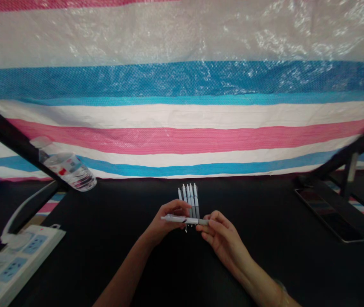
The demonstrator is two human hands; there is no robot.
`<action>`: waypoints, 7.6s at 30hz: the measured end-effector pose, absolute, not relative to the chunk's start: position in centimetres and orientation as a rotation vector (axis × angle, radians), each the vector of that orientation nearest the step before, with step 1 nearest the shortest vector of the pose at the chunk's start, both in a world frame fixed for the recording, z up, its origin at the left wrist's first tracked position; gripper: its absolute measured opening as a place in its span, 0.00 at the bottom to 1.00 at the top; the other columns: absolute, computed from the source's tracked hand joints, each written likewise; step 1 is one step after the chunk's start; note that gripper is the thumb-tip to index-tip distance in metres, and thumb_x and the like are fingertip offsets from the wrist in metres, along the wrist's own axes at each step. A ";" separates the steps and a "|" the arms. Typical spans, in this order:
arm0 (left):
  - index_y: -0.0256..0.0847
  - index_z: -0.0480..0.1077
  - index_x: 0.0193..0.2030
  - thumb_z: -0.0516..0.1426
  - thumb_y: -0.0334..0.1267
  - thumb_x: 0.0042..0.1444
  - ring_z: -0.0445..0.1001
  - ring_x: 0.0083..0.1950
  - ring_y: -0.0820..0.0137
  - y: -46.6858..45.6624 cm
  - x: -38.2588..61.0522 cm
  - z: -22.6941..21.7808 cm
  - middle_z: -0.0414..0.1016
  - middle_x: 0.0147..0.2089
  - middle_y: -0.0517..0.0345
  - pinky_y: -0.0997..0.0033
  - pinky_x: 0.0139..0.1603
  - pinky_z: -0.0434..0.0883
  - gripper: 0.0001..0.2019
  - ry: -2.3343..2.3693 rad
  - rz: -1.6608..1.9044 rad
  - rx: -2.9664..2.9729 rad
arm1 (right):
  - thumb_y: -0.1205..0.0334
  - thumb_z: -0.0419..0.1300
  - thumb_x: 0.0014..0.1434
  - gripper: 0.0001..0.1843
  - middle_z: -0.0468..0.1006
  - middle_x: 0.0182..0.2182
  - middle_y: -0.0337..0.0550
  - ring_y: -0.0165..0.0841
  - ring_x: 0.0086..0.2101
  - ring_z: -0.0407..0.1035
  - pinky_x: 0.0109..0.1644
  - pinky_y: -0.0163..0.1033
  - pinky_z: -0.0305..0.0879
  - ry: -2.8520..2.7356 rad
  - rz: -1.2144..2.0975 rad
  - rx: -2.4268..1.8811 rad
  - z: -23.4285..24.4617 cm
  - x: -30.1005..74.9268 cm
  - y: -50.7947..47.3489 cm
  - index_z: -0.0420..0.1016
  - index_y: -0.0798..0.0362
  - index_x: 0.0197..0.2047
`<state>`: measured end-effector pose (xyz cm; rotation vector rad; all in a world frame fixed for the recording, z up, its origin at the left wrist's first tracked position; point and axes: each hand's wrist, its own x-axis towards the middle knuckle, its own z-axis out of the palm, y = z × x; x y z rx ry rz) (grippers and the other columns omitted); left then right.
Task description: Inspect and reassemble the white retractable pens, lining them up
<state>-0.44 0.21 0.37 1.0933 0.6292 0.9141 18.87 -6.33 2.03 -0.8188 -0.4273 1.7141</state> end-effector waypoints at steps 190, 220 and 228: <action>0.31 0.81 0.35 0.71 0.42 0.44 0.75 0.29 0.71 0.6 0.4 0.4 0.78 0.28 0.52 0.75 0.32 0.73 0.15 0.816 1.123 0.670 | 0.48 0.72 0.46 0.26 0.78 0.20 0.39 0.30 0.17 0.71 0.18 0.28 0.59 -0.946 2.071 -1.116 -0.1 18.0 -7.1 0.61 0.53 0.33; 0.33 0.80 0.35 0.71 0.43 0.45 0.76 0.33 0.68 0.7 0.2 0.4 0.79 0.31 0.51 0.70 0.37 0.74 0.15 0.785 1.148 0.701 | 0.41 0.65 0.51 0.26 0.75 0.20 0.36 0.26 0.16 0.65 0.18 0.28 0.51 -0.900 2.054 -1.121 -0.2 18.1 -7.1 0.60 0.52 0.38; 0.33 0.80 0.36 0.71 0.43 0.45 0.77 0.33 0.68 0.8 0.2 0.4 0.79 0.31 0.51 0.71 0.37 0.75 0.16 0.788 1.161 0.696 | 0.36 0.63 0.52 0.31 0.77 0.22 0.39 0.26 0.16 0.67 0.18 0.28 0.56 -0.876 2.063 -1.097 -0.1 18.0 -7.1 0.64 0.54 0.43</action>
